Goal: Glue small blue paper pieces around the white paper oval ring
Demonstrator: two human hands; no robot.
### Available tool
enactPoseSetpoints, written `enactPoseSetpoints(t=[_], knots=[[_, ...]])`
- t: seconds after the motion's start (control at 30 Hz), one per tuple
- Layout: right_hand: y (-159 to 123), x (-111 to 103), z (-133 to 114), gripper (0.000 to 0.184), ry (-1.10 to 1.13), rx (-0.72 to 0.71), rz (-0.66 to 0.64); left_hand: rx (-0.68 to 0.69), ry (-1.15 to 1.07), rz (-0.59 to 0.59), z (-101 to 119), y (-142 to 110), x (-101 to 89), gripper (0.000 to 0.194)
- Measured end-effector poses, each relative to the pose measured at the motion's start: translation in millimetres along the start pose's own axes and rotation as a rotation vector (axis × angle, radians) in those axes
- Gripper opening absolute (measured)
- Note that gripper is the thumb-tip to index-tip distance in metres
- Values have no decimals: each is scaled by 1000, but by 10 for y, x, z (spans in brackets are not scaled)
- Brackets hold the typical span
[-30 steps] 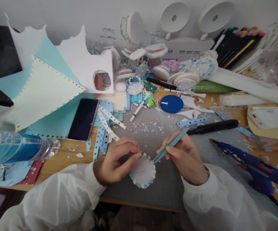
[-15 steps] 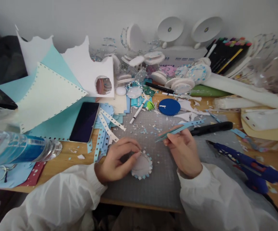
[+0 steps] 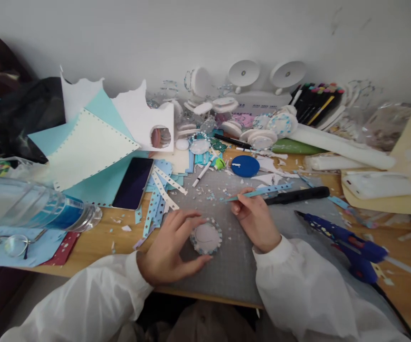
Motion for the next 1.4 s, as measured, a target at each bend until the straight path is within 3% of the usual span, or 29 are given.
enactPoseSetpoints(t=[0.2,0.4,0.63,0.87,1.0,1.17,1.4], knots=[[-5,26,31,25,11,11,-35,97,203,39,172,-182,-8,37],[-20,160,89,10,-62,90,-184,245,272,58,250,-101,-77,19],[-61,241,152,8,-185,132,-305,342,323,-8,274,-48,25,11],[-85,215,4,7,-324,-29,-292,339,316,-17,251,-23,36,13],[-164,246,-80,10,-586,-146,-311,352,307,-18,259,-14,31,15],[-250,365,33,16,-947,-246,-437,357,315,-22,288,-9,19,19],[-283,440,39,20,-1111,-384,-498,365,326,-14,294,-23,40,18]])
Point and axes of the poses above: each hand's wrist, its own y-axis towards the middle knuckle, its own x-axis out of the palm, z = x × y, the point moved 9 cm from there along y, towards the middle knuckle, and after that the axes turned 3 degrees about z, right-handed, at the moved point
